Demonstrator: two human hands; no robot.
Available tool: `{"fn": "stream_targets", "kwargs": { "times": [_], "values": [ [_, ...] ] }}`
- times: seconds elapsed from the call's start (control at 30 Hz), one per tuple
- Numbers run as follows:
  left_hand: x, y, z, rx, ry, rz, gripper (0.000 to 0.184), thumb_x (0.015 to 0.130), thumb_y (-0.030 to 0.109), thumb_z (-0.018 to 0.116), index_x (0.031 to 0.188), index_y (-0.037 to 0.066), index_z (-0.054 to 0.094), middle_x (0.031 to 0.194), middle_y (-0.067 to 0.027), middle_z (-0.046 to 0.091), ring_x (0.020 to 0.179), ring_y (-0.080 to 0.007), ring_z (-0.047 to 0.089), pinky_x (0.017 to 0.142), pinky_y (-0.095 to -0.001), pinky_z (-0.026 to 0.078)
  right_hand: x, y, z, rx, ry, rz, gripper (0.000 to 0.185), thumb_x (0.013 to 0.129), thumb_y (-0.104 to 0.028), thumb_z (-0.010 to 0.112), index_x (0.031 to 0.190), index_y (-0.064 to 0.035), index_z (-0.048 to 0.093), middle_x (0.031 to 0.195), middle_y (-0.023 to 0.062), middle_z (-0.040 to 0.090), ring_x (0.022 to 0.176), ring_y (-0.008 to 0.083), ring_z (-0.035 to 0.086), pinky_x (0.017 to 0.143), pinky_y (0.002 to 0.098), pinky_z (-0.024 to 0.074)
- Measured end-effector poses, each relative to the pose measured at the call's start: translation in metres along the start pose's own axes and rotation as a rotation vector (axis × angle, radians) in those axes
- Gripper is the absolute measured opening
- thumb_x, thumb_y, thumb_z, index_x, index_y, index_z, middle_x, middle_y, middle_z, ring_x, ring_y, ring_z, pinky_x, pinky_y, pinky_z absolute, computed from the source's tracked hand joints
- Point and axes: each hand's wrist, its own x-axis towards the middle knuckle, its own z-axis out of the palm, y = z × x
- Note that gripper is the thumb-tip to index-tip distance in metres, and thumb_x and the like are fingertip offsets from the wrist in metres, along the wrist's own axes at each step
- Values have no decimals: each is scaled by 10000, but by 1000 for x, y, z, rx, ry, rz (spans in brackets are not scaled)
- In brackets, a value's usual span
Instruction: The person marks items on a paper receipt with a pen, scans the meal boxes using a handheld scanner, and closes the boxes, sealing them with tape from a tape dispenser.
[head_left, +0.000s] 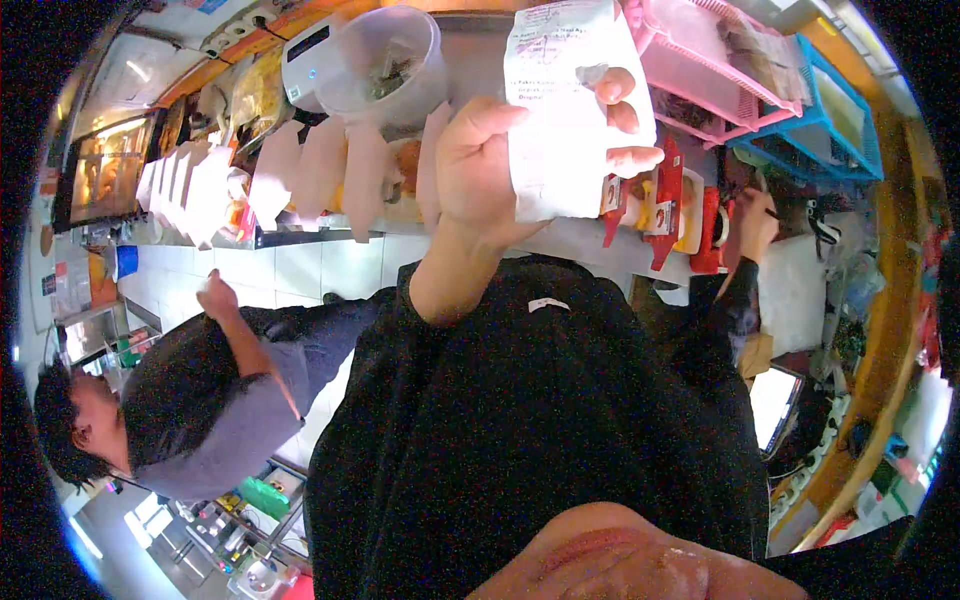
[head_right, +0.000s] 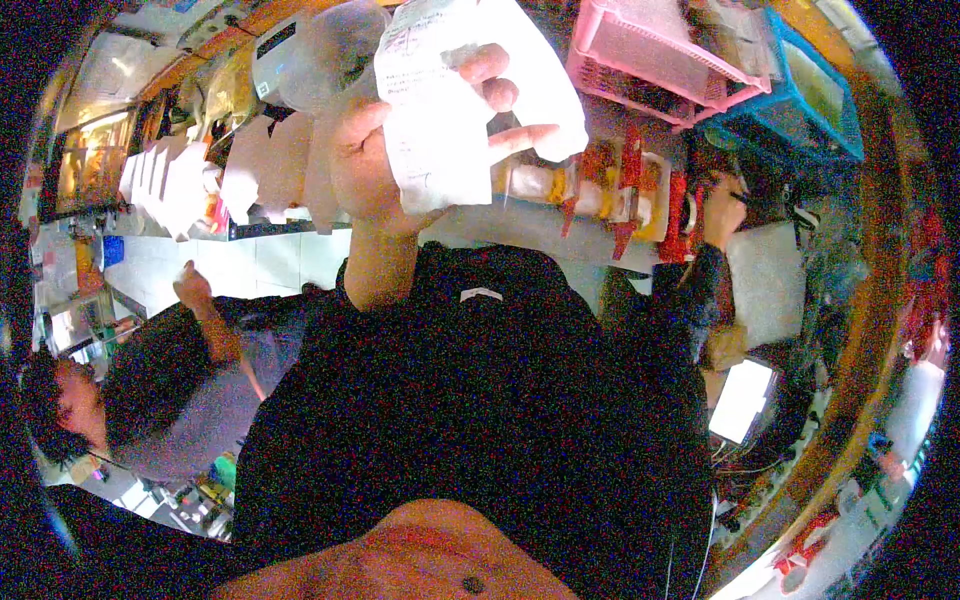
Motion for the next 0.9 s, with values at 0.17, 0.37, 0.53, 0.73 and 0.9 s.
{"fn": "stream_targets", "kwargs": {
  "times": [0.17, 0.37, 0.53, 0.73, 0.9],
  "values": [
    [12, -6, -8, 21, 9, -13, 538, 756, 302, 433, 1189, -16, 388, 1097, -119, 441, 1010, -270, 451, 938, -500, 334, -1, 79, 79, -45, -9, -140, 197, 849, -257, 494, 904, -99, 597, 917, 149, 628, 800, 355, 604, 682, 421, 467],
    [16, -6, -9, 0, -1, -10, 592, 742, 291, 490, 1211, -40, 344, 1125, -130, 389, 1035, -280, 415, 982, -560, 262, 5, 68, 90, -277, 136, -100, 268, 828, -323, 550, 887, -63, 524, 809, 180, 599, 765, 380, 596, 661, 446, 467],
    [11, -2, -16, -59, -47, 6, 544, 765, 282, 451, 1211, -19, 369, 1124, -124, 418, 1020, -266, 458, 955, -499, 328, 2, 67, 96, -353, 388, -270, 328, 802, -391, 586, 870, -76, 527, 771, 159, 593, 721, 354, 600, 615, 438, 466],
    [6, 0, -10, 24, 123, 23, 575, 740, 288, 473, 1209, -28, 368, 1108, -117, 426, 1030, -256, 459, 970, -491, 333, 4, 73, 95, -296, 265, -39, 447, 715, -520, 646, 788, -82, 591, 698, 117, 625, 659, 309, 617, 599, 416, 473],
    [4, 7, -23, -18, 15, 38, 574, 734, 290, 471, 1207, -23, 384, 1089, -121, 442, 1025, -245, 466, 967, -494, 346, 3, 60, 81, -567, 169, 127, 511, 693, -567, 652, 885, -94, 633, 729, 99, 656, 682, 284, 637, 624, 399, 489]
  ]
}}
